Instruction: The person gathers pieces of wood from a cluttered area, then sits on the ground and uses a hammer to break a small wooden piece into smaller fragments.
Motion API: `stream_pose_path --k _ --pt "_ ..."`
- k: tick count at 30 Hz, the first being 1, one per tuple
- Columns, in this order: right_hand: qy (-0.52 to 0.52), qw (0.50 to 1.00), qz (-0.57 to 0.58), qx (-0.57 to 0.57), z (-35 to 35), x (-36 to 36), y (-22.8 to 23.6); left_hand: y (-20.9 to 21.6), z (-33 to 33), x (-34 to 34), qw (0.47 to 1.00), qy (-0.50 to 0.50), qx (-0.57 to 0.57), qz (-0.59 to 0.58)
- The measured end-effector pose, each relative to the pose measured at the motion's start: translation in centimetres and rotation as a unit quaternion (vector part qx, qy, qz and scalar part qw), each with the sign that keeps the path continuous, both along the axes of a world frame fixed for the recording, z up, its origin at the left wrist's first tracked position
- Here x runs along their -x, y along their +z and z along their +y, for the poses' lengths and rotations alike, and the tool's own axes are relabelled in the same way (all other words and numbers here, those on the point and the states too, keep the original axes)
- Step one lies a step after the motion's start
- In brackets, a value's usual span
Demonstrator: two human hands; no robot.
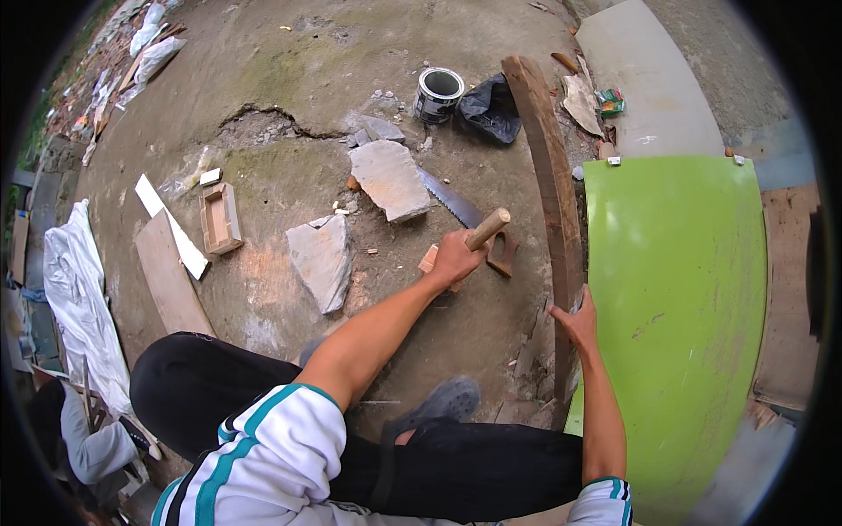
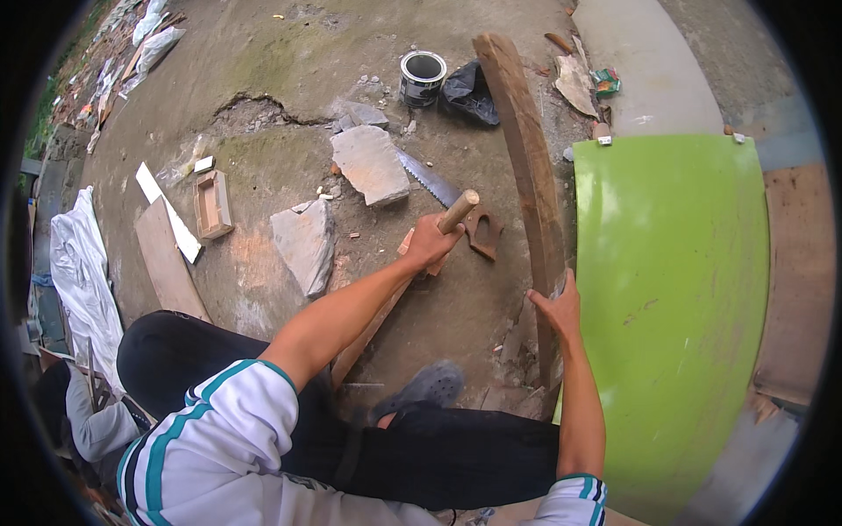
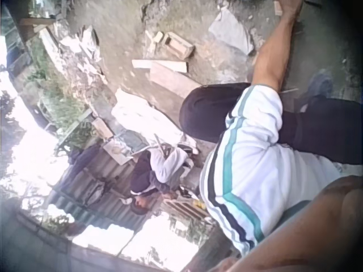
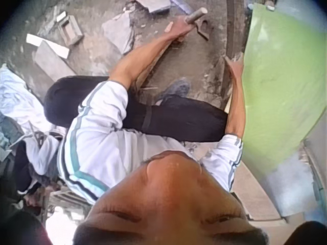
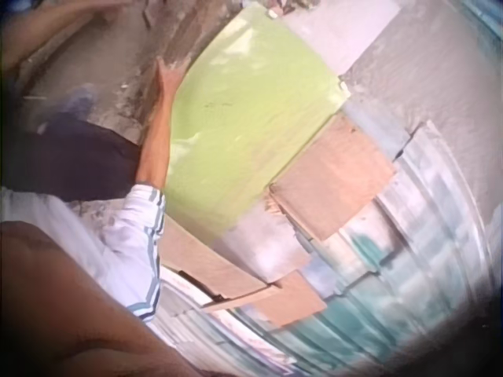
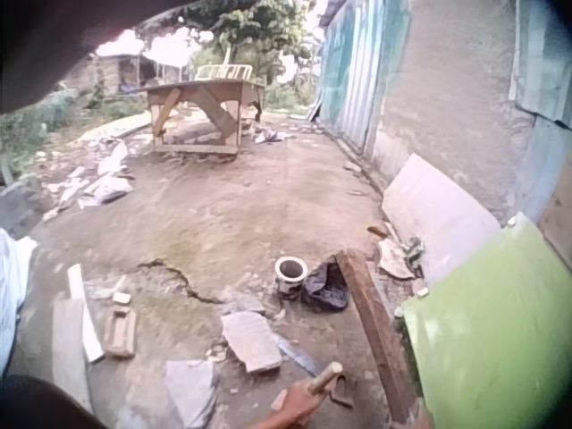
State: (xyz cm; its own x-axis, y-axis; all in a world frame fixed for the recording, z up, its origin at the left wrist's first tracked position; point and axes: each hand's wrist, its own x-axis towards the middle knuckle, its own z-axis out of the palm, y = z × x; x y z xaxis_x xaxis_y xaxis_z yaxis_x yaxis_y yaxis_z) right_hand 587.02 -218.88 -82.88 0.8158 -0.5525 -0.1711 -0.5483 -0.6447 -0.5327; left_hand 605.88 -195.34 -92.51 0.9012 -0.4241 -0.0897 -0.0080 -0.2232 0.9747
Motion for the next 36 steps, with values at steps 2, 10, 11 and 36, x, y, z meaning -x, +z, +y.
stream_pose_path --k 2,10,11,36 --pt "0.03 0.999 0.016 -0.021 0.1 -2.7 2.1 -0.2 -0.1 0.0 0.999 0.015 0.012 -0.027" --pt "-0.033 0.996 0.039 -0.069 -1.4 -10.9 5.8 1.0 -0.6 -0.2 1.0 0.009 -0.016 0.004" --pt "-0.043 0.995 0.044 -0.073 -1.3 -11.2 6.0 0.9 -0.7 -0.2 1.0 0.011 -0.023 -0.006" --pt "0.127 0.989 0.079 0.004 -5.5 -14.3 5.9 0.5 -0.3 0.6 0.999 -0.008 0.014 -0.038"
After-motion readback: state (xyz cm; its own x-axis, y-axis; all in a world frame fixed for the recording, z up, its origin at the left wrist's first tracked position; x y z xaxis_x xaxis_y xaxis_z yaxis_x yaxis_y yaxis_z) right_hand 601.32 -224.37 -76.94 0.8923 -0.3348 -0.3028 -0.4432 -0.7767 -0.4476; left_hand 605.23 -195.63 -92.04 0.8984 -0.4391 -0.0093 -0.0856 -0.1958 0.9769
